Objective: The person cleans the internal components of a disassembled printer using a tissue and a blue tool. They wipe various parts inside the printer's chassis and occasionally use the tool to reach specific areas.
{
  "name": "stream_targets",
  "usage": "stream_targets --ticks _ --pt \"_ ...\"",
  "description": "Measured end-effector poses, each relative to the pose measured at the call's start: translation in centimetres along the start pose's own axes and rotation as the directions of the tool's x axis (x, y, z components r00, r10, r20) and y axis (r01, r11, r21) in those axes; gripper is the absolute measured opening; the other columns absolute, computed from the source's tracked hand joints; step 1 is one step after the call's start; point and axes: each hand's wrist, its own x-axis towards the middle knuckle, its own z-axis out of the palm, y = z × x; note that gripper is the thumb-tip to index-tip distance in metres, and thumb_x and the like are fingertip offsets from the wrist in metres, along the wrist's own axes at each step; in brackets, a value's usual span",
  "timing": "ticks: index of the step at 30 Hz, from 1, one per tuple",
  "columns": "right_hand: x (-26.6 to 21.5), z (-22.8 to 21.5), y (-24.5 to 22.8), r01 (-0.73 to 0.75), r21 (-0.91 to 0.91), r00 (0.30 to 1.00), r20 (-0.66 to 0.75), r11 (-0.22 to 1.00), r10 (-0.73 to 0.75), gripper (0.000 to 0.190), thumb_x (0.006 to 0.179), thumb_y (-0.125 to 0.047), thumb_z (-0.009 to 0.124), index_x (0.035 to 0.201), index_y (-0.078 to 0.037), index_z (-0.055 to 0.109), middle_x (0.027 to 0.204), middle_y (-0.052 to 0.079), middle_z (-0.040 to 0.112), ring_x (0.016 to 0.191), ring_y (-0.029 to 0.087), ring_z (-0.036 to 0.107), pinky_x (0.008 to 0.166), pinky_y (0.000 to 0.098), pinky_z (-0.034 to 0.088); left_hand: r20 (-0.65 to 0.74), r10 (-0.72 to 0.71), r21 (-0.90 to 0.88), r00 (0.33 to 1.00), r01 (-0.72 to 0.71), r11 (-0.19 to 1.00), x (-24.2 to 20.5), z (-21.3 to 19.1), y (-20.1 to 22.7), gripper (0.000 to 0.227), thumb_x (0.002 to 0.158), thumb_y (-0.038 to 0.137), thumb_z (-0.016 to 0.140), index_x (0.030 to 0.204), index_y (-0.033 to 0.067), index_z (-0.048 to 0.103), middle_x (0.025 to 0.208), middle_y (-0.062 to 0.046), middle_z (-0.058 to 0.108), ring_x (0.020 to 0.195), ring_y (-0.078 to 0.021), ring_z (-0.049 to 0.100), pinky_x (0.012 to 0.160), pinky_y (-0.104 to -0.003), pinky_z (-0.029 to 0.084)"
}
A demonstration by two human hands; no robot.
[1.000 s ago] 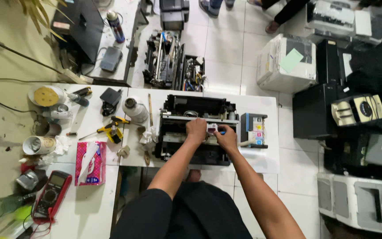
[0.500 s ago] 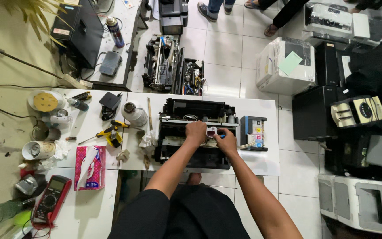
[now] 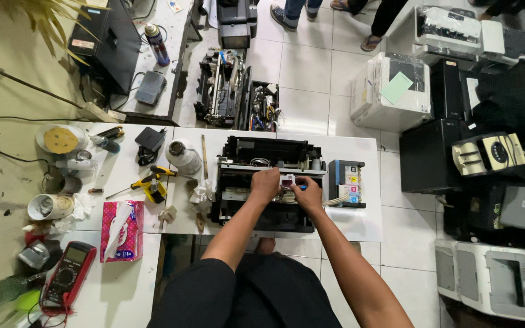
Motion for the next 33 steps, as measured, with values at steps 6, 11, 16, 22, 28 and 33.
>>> stream_targets --ticks 6,11,16,22,28,33 --pt "-0.5 -0.2 -0.6 -0.014 -0.001 1.000 -0.007 1.000 0.014 0.036 0.087 -0.033 0.084 0.122 -0.026 0.081 0.092 0.003 0.085 0.069 0.023 0.080 0.072 0.0333 0.063 0.021 0.017 0.024 1.000 -0.017 1.000 -0.4 1.1 -0.3 0.017 0.085 0.015 0.061 0.099 0.0057 0.064 0.083 -0.016 0.078 0.079 -0.0447 0.079 0.073 -0.057 0.063" --pt "0.2 0.0 0.4 0.008 0.050 1.000 -0.005 0.999 -0.008 0.038 0.086 -0.030 0.085 0.124 -0.022 0.080 0.092 0.005 0.084 0.067 0.021 0.079 0.070 0.0321 0.063 0.082 -0.035 0.001 0.996 0.035 0.999 -0.6 0.2 -0.3 0.024 0.087 0.021 0.066 0.104 0.0058 0.063 0.084 -0.018 0.077 0.079 -0.0463 0.079 0.071 -0.057 0.063" --pt "-1.4 -0.9 0.3 0.008 0.061 1.000 0.001 0.998 -0.008 0.039 0.087 -0.027 0.086 0.124 -0.018 0.080 0.089 0.008 0.082 0.063 0.021 0.077 0.068 0.0320 0.061 0.133 -0.217 -0.331 0.967 0.250 0.910 -3.0 -4.6 -1.2 0.054 0.093 0.044 0.073 0.140 0.0178 0.069 0.089 -0.024 0.077 0.088 -0.0496 0.078 0.074 -0.057 0.063" --pt "-2.4 -1.4 -1.0 0.005 0.080 1.000 0.021 0.997 -0.007 0.039 0.087 -0.030 0.086 0.124 -0.019 0.079 0.087 0.005 0.083 0.062 0.019 0.077 0.066 0.0312 0.061 0.371 -0.415 -0.863 0.831 0.142 -0.485 -5.2 -10.0 -2.2 0.024 0.103 0.014 0.071 0.124 0.0043 0.079 0.056 0.001 0.041 0.037 -0.0090 0.043 0.041 -0.019 0.037" --pt "-2.5 -2.0 -0.8 -0.013 0.195 0.998 0.063 0.981 0.001 0.044 0.090 -0.026 0.086 0.130 -0.008 0.075 0.093 0.014 0.081 0.061 0.020 0.076 0.054 0.0302 0.061 0.363 -0.410 -0.834 0.837 0.095 -0.543 -7.1 -10.6 -3.5 0.027 0.103 0.015 0.071 0.125 0.0009 0.078 0.055 0.003 0.033 0.035 -0.0076 0.038 0.042 -0.020 0.032" --pt "-2.1 -1.7 0.5 -0.005 0.293 0.998 0.064 0.956 -0.014 0.050 0.090 -0.025 0.089 0.133 -0.005 0.072 0.098 0.016 0.078 0.065 0.022 0.075 0.054 0.0322 0.063 0.133 -0.742 -0.910 0.657 0.378 0.171 -7.7 -6.1 -7.3 0.024 0.090 0.041 0.090 0.082 0.0193 0.084 0.055 -0.001 0.062 0.047 -0.0118 0.058 0.048 -0.028 0.044"
